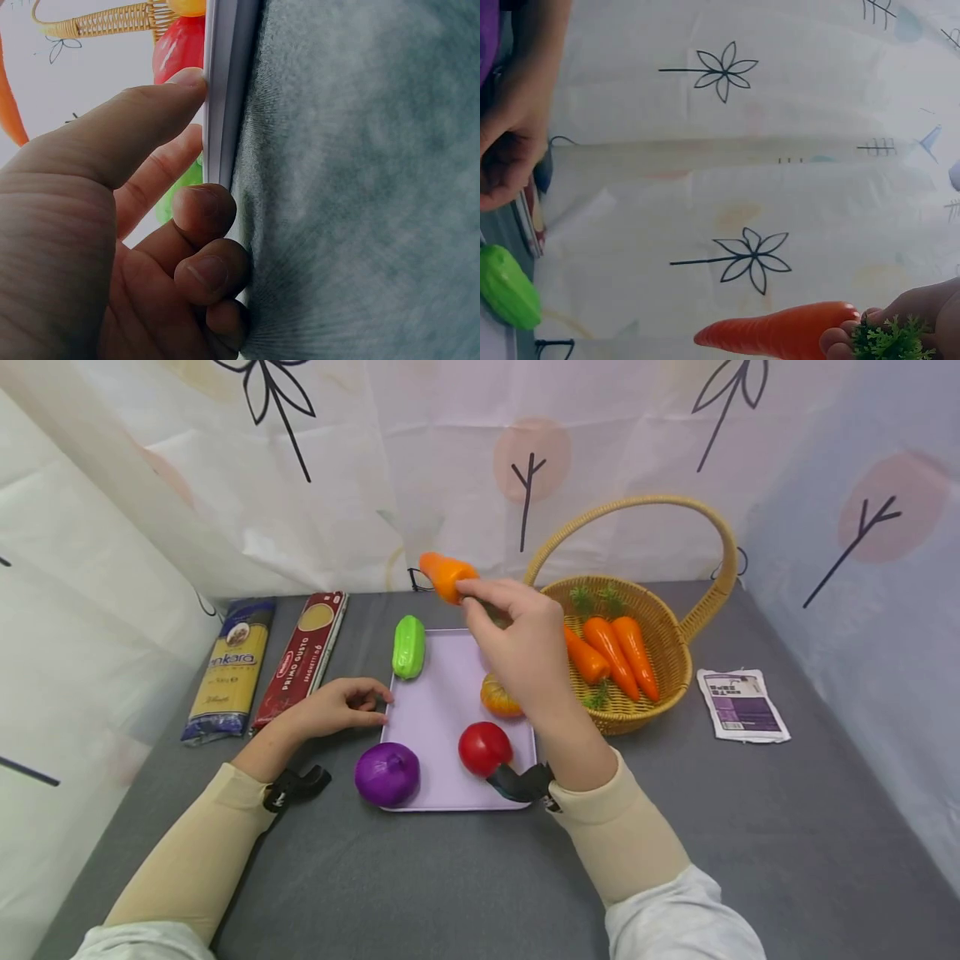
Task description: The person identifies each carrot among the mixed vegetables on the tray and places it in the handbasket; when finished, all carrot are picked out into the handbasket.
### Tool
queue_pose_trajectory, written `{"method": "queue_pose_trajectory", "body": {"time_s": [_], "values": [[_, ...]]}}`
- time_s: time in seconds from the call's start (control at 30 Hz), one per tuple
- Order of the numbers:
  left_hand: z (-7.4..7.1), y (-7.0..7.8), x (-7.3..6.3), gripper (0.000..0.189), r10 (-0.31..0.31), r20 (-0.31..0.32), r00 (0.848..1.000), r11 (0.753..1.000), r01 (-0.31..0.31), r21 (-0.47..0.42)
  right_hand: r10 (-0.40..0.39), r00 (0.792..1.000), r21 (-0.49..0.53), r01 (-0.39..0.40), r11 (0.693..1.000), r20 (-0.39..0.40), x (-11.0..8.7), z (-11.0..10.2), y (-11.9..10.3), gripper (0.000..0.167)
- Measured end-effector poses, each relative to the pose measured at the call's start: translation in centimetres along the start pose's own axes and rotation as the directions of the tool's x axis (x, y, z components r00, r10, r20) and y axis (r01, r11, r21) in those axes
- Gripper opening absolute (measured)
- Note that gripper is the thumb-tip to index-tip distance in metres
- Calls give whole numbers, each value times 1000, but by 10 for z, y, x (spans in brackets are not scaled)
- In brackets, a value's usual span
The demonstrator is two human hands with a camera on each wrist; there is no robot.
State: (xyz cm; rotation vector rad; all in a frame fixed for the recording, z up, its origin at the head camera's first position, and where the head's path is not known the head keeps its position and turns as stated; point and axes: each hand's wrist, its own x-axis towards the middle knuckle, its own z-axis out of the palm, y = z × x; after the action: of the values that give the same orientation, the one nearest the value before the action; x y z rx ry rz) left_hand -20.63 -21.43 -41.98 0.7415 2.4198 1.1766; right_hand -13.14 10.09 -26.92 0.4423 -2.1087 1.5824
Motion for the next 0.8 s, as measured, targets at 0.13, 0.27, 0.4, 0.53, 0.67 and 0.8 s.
{"method": "queue_pose_trajectory", "body": {"time_s": [0.13, 0.27, 0.4, 0.53, 0.67, 0.8], "values": [[0, -1, 0, 29, 6, 0, 1000, 1000, -6, -3, 8, 1000, 96, -6, 995, -21, -2, -14, -9, 22], [0, -2, 0, 28, 9, 3, 1000, 1000, -9, -2, -17, 998, 100, 23, 995, -64, -4, -29, -18, 26], [0, -2, 0, 28, 10, 3, 1000, 1000, -10, 2, -10, 995, 128, 23, 992, -102, -5, -44, -25, 30], [1, -2, 0, 30, 7, 2, 1000, 1000, -7, 0, 13, 990, 229, 20, 973, -144, -5, -60, -29, 29], [1, -1, 0, 31, 7, 0, 1000, 1000, -7, 1, 46, 984, 303, 8, 953, -171, -5, -78, -30, 27], [0, 0, -1, 30, 6, -2, 1000, 1000, -6, 6, 62, 981, 396, 17, 918, -186, -6, -95, -30, 30]]}}
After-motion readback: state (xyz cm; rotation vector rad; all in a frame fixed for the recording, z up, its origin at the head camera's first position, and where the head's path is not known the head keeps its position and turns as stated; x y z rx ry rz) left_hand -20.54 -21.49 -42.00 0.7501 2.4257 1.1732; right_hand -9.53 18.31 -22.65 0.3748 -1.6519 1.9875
